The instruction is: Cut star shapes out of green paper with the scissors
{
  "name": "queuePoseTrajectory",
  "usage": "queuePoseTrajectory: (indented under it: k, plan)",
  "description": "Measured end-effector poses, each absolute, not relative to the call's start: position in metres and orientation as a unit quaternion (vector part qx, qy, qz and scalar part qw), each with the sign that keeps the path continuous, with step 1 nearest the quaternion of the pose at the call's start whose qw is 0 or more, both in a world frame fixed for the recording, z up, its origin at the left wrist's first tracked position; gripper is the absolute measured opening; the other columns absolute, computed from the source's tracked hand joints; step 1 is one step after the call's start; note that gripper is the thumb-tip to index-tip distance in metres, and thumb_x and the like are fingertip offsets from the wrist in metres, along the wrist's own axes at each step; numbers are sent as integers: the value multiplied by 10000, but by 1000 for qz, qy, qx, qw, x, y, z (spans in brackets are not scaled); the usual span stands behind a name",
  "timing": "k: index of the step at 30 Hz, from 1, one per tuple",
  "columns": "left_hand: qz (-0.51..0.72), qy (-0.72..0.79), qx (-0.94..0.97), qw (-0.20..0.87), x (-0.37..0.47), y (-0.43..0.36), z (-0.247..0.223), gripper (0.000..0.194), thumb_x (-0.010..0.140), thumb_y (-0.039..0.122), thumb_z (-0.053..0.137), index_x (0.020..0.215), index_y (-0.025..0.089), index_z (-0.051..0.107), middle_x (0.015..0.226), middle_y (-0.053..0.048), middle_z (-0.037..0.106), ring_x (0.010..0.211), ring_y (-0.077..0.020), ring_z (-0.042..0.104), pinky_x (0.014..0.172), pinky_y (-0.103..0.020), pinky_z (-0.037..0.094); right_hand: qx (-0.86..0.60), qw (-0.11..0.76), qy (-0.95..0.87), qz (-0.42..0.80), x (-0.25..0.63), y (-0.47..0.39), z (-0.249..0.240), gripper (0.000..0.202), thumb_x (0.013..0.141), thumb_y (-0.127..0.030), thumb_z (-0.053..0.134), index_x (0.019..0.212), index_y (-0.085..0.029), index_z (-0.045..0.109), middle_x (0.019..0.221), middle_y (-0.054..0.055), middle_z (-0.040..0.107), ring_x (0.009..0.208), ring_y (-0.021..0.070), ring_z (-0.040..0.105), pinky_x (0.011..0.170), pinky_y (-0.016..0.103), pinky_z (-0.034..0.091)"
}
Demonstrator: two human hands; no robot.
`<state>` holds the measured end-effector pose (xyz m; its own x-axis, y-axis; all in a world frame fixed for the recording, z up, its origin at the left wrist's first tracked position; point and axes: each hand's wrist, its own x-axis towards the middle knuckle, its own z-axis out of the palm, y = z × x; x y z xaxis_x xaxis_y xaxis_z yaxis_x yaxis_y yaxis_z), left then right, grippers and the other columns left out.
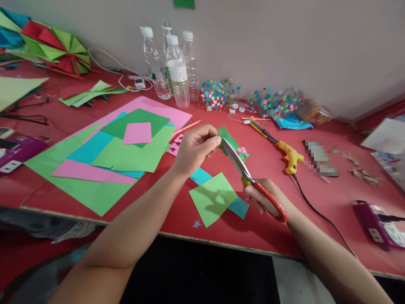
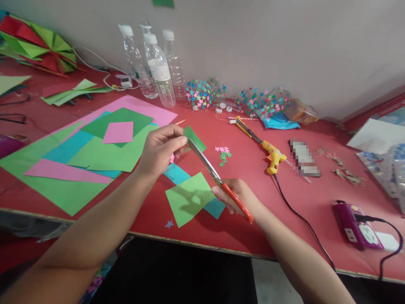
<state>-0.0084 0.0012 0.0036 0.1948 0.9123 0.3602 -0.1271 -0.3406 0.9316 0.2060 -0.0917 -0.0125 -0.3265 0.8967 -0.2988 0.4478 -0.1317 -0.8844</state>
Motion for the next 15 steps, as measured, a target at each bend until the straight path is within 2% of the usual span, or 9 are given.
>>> queuePoseTrajectory:
  k: [9, 15]
  plan:
    - [551, 320, 604, 479, -9, 1, 3, 139, 765, 206, 598, 633, 192, 555, 502, 43, 500, 406, -57, 426, 390, -191, 346, -545, 218, -621, 520, 205, -92, -10, 444, 827, -587, 550, 645, -184, 515, 381, -62, 447, 337, 72, 377, 418, 217, 337]
    - [564, 302, 597, 484, -3, -1, -2, 145, 795, 220, 599, 656, 183, 581, 525, 36, 540, 442, -60, 484, 428, -183, 403, -525, 235, -626, 526, 204, -91, -13, 525, 797, -687, 527, 679, -175, 534, 399, -57, 436, 348, 82, 389, 402, 223, 324]
